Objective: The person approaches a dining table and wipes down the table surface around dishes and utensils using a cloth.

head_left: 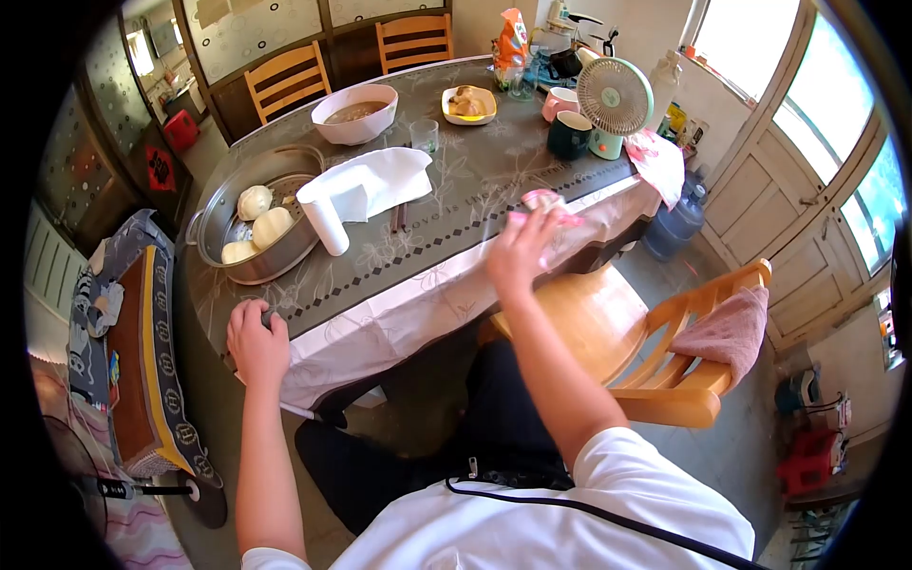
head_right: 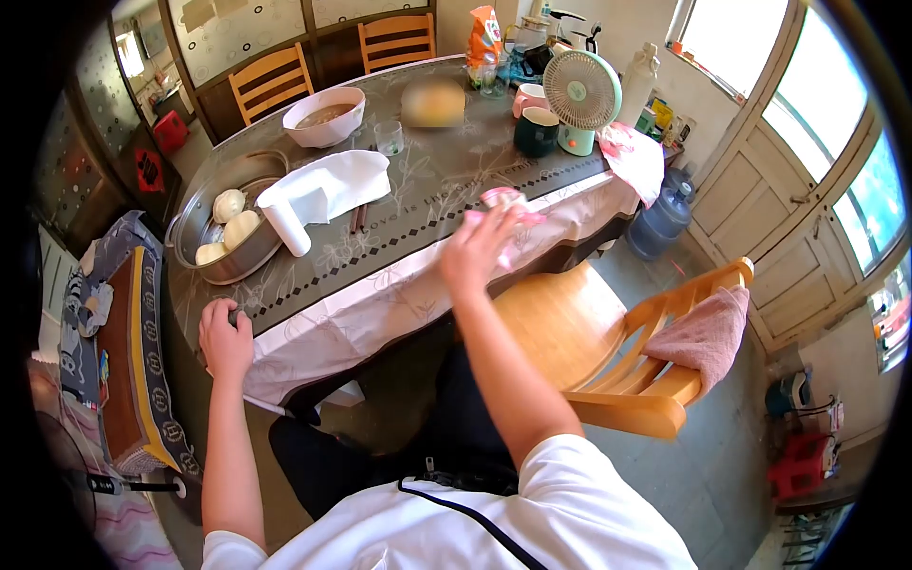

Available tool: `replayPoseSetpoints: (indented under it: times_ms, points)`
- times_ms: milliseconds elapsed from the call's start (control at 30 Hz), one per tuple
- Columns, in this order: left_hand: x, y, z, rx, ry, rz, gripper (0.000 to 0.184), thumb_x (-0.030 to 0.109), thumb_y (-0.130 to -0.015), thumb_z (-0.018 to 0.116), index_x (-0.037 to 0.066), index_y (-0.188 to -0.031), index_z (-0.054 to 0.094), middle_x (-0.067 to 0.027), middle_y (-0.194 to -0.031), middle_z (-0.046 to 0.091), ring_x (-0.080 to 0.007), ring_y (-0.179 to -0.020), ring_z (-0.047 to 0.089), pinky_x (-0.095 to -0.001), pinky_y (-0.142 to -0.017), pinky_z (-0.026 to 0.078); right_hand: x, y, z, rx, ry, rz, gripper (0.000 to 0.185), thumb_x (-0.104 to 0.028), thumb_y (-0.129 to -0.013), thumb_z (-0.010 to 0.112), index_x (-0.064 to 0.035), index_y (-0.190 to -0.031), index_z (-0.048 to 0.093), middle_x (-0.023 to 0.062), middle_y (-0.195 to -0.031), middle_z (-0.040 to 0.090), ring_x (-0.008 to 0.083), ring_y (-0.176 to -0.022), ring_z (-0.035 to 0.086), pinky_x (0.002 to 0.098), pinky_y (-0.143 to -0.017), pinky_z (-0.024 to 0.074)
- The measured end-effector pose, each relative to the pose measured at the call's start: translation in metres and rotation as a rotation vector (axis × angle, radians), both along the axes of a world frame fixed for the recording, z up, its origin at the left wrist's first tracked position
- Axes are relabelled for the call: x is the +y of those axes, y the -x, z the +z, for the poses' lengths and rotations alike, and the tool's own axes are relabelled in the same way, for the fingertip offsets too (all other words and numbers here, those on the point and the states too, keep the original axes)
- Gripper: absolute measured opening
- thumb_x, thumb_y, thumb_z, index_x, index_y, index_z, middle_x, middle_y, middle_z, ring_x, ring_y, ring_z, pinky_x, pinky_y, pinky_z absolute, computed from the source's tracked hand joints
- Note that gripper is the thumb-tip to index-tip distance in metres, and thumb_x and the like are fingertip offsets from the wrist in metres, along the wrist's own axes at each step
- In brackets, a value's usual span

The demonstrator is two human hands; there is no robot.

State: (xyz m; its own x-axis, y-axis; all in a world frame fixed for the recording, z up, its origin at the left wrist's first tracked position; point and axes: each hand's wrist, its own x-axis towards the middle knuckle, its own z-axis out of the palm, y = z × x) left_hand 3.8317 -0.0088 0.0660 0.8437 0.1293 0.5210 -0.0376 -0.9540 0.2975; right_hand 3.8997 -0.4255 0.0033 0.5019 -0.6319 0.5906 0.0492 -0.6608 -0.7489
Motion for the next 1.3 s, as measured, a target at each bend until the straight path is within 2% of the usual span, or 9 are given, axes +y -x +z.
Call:
replayPoseSetpoints:
  times_ms: [200, 433, 600, 733, 933, 1033, 1133, 1200, 1300]
  points:
    - [-0.001, 0.001, 0.000, 0.014, 0.005, 0.023, 0.022, 0.020, -0.091, 0.069, 0.009, -0.110, 0.067, -0.0118, -0.130, 0.065, -0.0363, -0.123, 0.059, -0.0493, -0.105, 0.046, 0.112, 0.065, 0.018, 0.183, 0.031, 0.315, 0.074, -0.027, -0.102, 0.054, 0.0211, -0.152, 0.031, 0.0404, -0.166, 0.017, 0.0550, -0.156, 0.018, 0.0587, -0.128, 0.0195]
    - [0.000, 0.002, 0.000, -0.006, 0.018, 0.017, 0.022, 0.020, -0.090, 0.070, 0.009, -0.109, 0.068, -0.0113, -0.128, 0.066, -0.0359, -0.123, 0.060, -0.0491, -0.105, 0.047, 0.181, 0.127, 0.043, 0.342, 0.160, 0.645, 0.079, -0.021, -0.093, 0.062, 0.0175, -0.154, 0.029, 0.0397, -0.165, 0.019, 0.0580, -0.151, 0.028, 0.0545, -0.124, 0.0316]
    - [0.003, 0.001, -0.003, -0.034, 0.030, -0.006, 0.022, 0.020, -0.089, 0.071, 0.008, -0.107, 0.070, -0.0123, -0.128, 0.068, -0.0365, -0.121, 0.062, -0.0488, -0.104, 0.049, 0.178, 0.147, 0.064, 0.446, 0.270, 0.830, 0.075, -0.010, -0.086, 0.063, 0.0110, -0.154, 0.037, 0.0337, -0.163, 0.031, 0.0571, -0.134, 0.050, 0.0543, -0.110, 0.0487]
    - [0.007, -0.001, -0.008, -0.049, 0.041, -0.014, 0.022, 0.021, -0.088, 0.072, 0.009, -0.106, 0.071, -0.0129, -0.128, 0.069, -0.0361, -0.121, 0.063, -0.0484, -0.103, 0.050, 0.125, 0.125, 0.045, 0.286, 0.343, 0.901, 0.068, -0.011, -0.084, 0.062, 0.0045, -0.150, 0.050, 0.0266, -0.159, 0.044, 0.0449, -0.136, 0.054, 0.0511, -0.113, 0.0464]
    - [0.002, 0.003, -0.002, -0.035, 0.075, 0.010, 0.022, 0.022, -0.087, 0.072, 0.010, -0.106, 0.071, -0.0104, -0.126, 0.068, -0.0338, -0.121, 0.062, -0.0477, -0.102, 0.049, 0.022, 0.082, 0.037, 0.375, 0.257, 0.565, 0.065, -0.016, -0.093, 0.054, 0.0068, -0.153, 0.047, 0.0317, -0.163, 0.037, 0.0470, -0.151, 0.038, 0.0470, -0.125, 0.0334]
    - [0.000, 0.003, -0.002, -0.041, 0.073, 0.015, 0.022, 0.021, -0.088, 0.072, 0.010, -0.106, 0.071, -0.0100, -0.125, 0.068, -0.0333, -0.120, 0.062, -0.0480, -0.101, 0.049, 0.024, 0.075, 0.033, 0.288, 0.122, 0.499, 0.055, -0.012, -0.095, 0.055, 0.0085, -0.146, 0.055, 0.0324, -0.160, 0.042, 0.0470, -0.151, 0.038, 0.0473, -0.124, 0.0352]
    - [0.000, 0.003, -0.003, -0.072, 0.067, 0.005, 0.021, 0.020, -0.087, 0.072, 0.009, -0.106, 0.071, -0.0104, -0.122, 0.069, -0.0337, -0.118, 0.063, -0.0484, -0.101, 0.049, 0.065, 0.089, 0.018, 0.206, 0.850, 0.474, 0.048, -0.007, -0.093, 0.056, 0.0106, -0.137, 0.061, 0.0330, -0.153, 0.049, 0.0487, -0.149, 0.039, 0.0494, -0.119, 0.0415]
    - [-0.001, 0.003, -0.003, -0.130, 0.096, -0.030, 0.022, 0.017, -0.086, 0.073, 0.008, -0.106, 0.070, -0.0117, -0.122, 0.069, -0.0345, -0.118, 0.064, -0.0483, -0.102, 0.050, 0.102, 0.104, 0.028, 0.190, 0.761, 0.633, 0.049, -0.004, -0.090, 0.058, 0.0117, -0.136, 0.059, 0.0333, -0.150, 0.049, 0.0515, -0.144, 0.043, 0.0511, -0.115, 0.0460]
    - [-0.010, 0.012, 0.003, -0.224, 0.186, -0.285, 0.026, 0.013, -0.083, 0.075, 0.006, -0.108, 0.070, -0.0134, -0.125, 0.069, -0.0354, -0.119, 0.064, -0.0477, -0.104, 0.050, 0.141, 0.118, 0.043, 0.266, 0.225, 0.821, 0.063, -0.004, -0.089, 0.059, 0.0118, -0.148, 0.045, 0.0341, -0.159, 0.036, 0.0538, -0.140, 0.047, 0.0514, -0.115, 0.0455]
